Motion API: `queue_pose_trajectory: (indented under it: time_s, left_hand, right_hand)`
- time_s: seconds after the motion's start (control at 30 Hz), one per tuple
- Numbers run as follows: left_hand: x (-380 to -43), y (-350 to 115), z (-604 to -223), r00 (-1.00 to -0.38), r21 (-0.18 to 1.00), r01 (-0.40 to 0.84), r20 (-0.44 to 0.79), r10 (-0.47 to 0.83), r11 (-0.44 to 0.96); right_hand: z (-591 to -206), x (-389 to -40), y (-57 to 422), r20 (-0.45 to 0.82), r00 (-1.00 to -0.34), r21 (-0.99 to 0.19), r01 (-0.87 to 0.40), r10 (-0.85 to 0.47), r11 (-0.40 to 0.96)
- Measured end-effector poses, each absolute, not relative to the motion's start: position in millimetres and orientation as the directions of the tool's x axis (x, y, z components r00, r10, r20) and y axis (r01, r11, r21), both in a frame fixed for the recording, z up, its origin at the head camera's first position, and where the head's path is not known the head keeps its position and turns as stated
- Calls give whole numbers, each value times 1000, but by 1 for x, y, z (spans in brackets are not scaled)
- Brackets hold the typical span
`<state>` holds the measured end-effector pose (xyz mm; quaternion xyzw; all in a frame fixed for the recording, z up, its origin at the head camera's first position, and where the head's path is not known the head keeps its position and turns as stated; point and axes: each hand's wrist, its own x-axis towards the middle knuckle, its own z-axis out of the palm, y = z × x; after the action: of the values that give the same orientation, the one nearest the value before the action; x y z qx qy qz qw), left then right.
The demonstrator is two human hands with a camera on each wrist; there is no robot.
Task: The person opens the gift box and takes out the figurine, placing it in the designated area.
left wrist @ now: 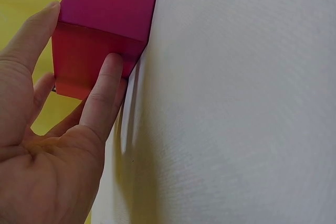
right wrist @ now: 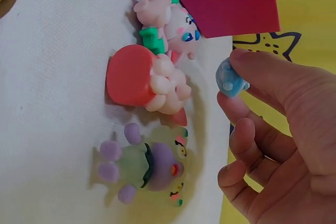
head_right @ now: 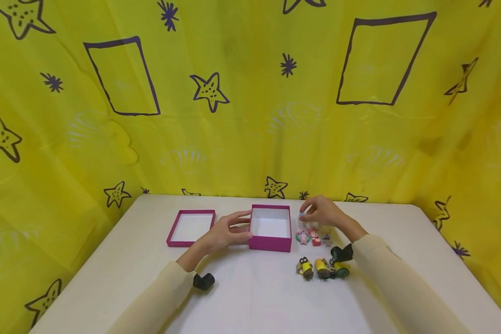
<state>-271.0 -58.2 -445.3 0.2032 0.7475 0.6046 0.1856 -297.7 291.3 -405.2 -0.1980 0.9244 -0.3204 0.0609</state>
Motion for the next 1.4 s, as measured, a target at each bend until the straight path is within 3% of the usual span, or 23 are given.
queue_pose_trajectory:
  time_s: [0.43, 1.4]
  left_hand:
    - [-270, -59, -443, -855, 976, 74, -43, 516, 204]
    - [-270, -59, -444, -852, 976, 81, -37, 523, 200]
  right_hand:
    - [-416, -302, 284, -105, -940, -618, -195, -326, 762]
    - [-418, -303, 286, -123, -936, -624, -185, -329, 759]
